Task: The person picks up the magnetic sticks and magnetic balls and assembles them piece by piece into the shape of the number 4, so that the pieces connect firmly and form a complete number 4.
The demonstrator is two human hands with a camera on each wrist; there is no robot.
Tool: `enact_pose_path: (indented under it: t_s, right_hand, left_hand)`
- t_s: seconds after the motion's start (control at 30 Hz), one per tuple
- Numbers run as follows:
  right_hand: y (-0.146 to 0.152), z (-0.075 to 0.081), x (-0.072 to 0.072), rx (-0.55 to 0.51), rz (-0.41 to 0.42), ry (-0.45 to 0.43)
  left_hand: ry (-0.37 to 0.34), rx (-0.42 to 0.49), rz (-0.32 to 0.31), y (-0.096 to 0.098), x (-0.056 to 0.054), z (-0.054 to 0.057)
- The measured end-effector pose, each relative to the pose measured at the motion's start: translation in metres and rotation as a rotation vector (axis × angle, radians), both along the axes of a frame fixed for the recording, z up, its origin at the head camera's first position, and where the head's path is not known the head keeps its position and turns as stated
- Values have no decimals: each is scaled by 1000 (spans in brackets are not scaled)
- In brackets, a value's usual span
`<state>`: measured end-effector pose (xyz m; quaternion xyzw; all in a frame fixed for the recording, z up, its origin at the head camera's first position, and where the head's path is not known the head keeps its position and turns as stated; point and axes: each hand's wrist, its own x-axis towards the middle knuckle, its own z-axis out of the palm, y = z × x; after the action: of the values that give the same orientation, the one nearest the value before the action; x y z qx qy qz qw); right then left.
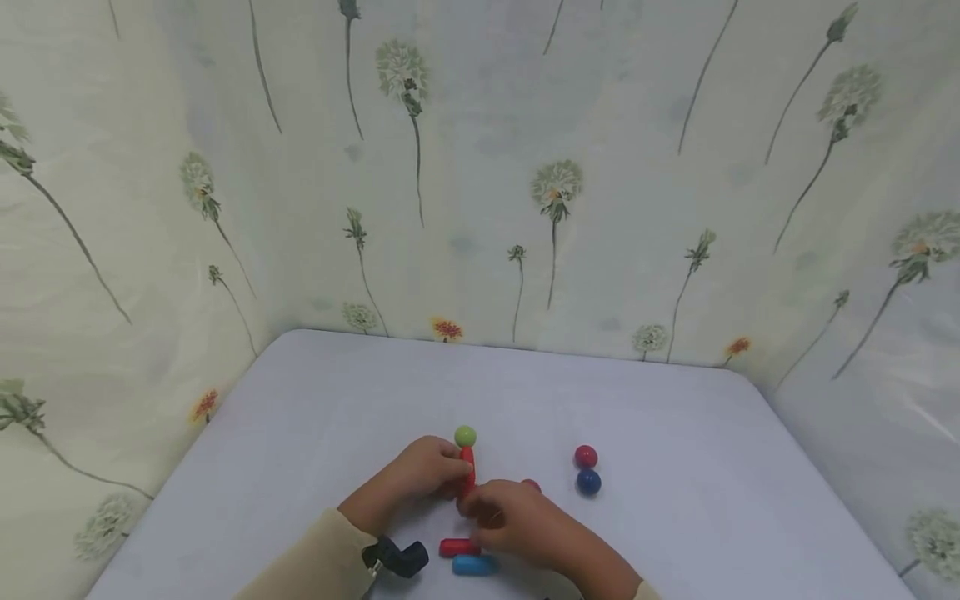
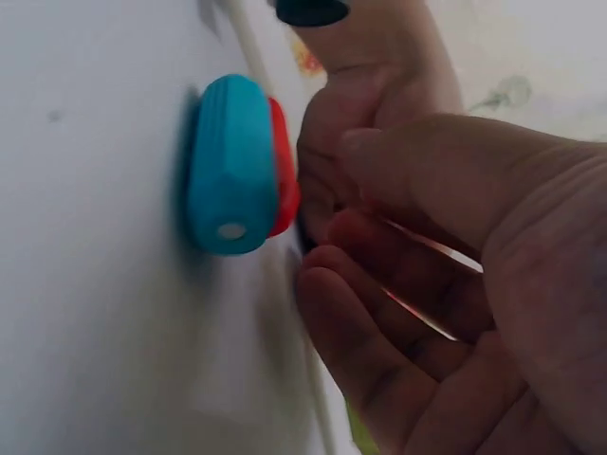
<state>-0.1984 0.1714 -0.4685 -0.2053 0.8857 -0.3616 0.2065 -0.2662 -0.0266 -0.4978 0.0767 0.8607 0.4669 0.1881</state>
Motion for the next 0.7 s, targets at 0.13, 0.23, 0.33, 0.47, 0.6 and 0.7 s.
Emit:
enact_pose_path:
  t_s: [0.13, 0.23, 0.33, 0.47, 0.6, 0.7]
  right_hand:
    - [1, -4, 1, 19, 8, -3]
    - [-1, -7, 2, 45, 16, 14]
    - [-5, -10, 3, 63, 23, 30]
    - [-9, -14, 2, 91, 27, 31]
    - [-7, -14, 3, 134, 28, 37]
    - [-4, -13, 3, 151, 25, 36]
  left_hand:
    - [1, -8, -12, 0, 0, 4]
    - [-11, -3, -13, -1, 0, 7]
    - [-18, 10, -19, -3, 0, 8]
    - [-28, 14, -22, -4, 0, 8]
    - [-29, 12, -19, -4, 0, 6]
    - [-29, 16, -13, -4, 0, 5]
